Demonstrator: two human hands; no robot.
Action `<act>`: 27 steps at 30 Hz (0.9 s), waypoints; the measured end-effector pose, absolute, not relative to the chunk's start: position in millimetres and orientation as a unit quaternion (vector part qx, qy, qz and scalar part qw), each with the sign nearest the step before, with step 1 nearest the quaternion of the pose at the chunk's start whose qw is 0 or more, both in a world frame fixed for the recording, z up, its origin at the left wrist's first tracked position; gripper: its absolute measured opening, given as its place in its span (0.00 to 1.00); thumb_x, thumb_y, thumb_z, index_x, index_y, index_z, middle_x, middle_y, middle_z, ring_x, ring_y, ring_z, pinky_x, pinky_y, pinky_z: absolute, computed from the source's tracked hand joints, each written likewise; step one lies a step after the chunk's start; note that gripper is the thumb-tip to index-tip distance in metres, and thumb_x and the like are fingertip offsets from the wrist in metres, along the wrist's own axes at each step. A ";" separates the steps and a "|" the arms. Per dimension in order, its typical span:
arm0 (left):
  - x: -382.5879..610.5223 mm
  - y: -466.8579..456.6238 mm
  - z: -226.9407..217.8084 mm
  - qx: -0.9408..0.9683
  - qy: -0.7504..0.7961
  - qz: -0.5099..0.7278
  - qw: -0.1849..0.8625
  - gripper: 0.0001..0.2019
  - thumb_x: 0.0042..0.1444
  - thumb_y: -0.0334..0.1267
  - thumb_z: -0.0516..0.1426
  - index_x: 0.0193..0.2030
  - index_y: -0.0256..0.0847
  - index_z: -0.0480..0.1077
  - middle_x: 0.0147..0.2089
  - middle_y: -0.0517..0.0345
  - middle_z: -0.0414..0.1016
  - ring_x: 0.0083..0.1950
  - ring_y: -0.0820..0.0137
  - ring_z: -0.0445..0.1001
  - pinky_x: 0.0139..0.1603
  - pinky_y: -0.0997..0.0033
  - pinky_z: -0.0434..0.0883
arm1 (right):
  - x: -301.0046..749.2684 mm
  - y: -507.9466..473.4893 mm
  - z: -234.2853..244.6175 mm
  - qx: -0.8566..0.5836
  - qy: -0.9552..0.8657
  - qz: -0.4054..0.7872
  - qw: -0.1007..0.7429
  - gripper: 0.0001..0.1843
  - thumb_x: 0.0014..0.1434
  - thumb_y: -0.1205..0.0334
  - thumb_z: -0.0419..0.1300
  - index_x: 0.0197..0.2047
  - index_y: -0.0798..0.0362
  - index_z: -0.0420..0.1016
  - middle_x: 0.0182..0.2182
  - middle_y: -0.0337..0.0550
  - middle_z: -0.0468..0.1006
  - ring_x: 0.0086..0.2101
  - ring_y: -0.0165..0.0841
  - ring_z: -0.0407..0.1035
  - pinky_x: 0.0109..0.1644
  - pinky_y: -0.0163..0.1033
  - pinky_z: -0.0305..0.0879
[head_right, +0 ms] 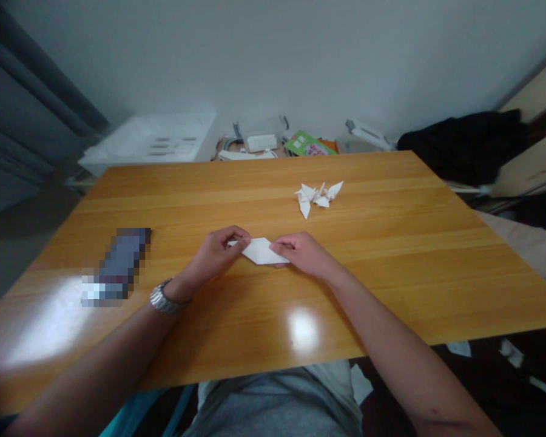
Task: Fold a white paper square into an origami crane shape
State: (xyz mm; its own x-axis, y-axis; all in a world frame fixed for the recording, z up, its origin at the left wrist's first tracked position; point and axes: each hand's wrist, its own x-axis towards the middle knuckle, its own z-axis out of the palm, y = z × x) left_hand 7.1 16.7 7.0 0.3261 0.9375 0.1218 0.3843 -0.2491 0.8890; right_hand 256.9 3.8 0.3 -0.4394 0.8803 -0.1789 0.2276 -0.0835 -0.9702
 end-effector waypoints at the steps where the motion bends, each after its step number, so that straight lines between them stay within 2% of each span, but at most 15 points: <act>1: 6.7 16.9 6.7 0.708 0.468 0.349 0.398 0.10 0.63 0.44 0.60 0.40 0.38 0.76 0.39 0.54 0.81 0.39 0.68 0.78 0.41 0.72 0.74 | 257.0 3.5 0.5 -0.444 -0.603 0.602 0.279 0.26 0.60 0.38 0.64 0.41 0.55 0.83 0.35 0.46 0.85 0.34 0.37 0.77 0.38 0.38 0.71; 4: 5.5 17.6 5.0 0.705 0.471 0.355 0.394 0.11 0.63 0.44 0.60 0.40 0.38 0.76 0.40 0.54 0.81 0.39 0.68 0.78 0.41 0.72 0.73 | 258.1 3.4 0.7 -0.438 -0.595 0.616 0.273 0.25 0.61 0.38 0.64 0.42 0.55 0.83 0.37 0.48 0.86 0.37 0.39 0.79 0.43 0.41 0.74; 8: 5.9 16.6 4.5 0.714 0.473 0.356 0.374 0.10 0.64 0.43 0.59 0.42 0.39 0.77 0.39 0.55 0.81 0.39 0.69 0.77 0.41 0.74 0.73 | 260.4 5.6 -2.1 -0.456 -0.661 0.525 0.281 0.22 0.65 0.42 0.61 0.41 0.54 0.83 0.36 0.47 0.85 0.38 0.40 0.79 0.44 0.42 0.74; 13: 8.6 12.2 7.6 0.732 0.480 0.366 0.316 0.09 0.65 0.43 0.60 0.42 0.40 0.77 0.40 0.56 0.81 0.40 0.69 0.78 0.42 0.73 0.73 | 256.2 4.7 -3.4 -0.448 -0.684 0.467 0.338 0.16 0.64 0.51 0.64 0.49 0.52 0.81 0.46 0.48 0.84 0.43 0.39 0.78 0.50 0.44 0.72; 19: 12.2 5.2 11.0 0.789 0.437 0.369 0.225 0.08 0.67 0.42 0.59 0.43 0.42 0.77 0.42 0.55 0.81 0.44 0.67 0.78 0.47 0.69 0.73 | 249.8 -0.2 5.2 -0.472 -0.741 0.334 0.342 0.14 0.64 0.55 0.65 0.51 0.51 0.81 0.45 0.47 0.83 0.38 0.37 0.75 0.44 0.42 0.69; 23: 14.4 2.6 11.0 0.807 0.395 0.381 0.217 0.08 0.68 0.42 0.59 0.44 0.41 0.77 0.41 0.55 0.80 0.43 0.68 0.78 0.45 0.70 0.73 | 249.6 -0.9 10.0 -0.437 -0.774 0.290 0.354 0.09 0.69 0.58 0.60 0.45 0.50 0.80 0.41 0.45 0.82 0.36 0.35 0.74 0.41 0.40 0.68; 27: 12.7 0.9 12.9 0.820 0.343 0.388 0.244 0.10 0.65 0.45 0.63 0.46 0.41 0.77 0.43 0.54 0.80 0.43 0.68 0.78 0.46 0.69 0.74 | 250.8 -0.6 10.4 -0.409 -0.787 0.266 0.376 0.04 0.68 0.65 0.60 0.42 0.50 0.78 0.38 0.43 0.80 0.37 0.35 0.74 0.41 0.39 0.68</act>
State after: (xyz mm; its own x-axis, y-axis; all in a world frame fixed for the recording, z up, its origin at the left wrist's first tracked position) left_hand 12.7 0.9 12.9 0.4630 0.7520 0.4692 0.3733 -0.6456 0.6662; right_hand 250.8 -0.6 10.4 -0.3818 0.8448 0.3750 0.4442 0.5235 -0.7271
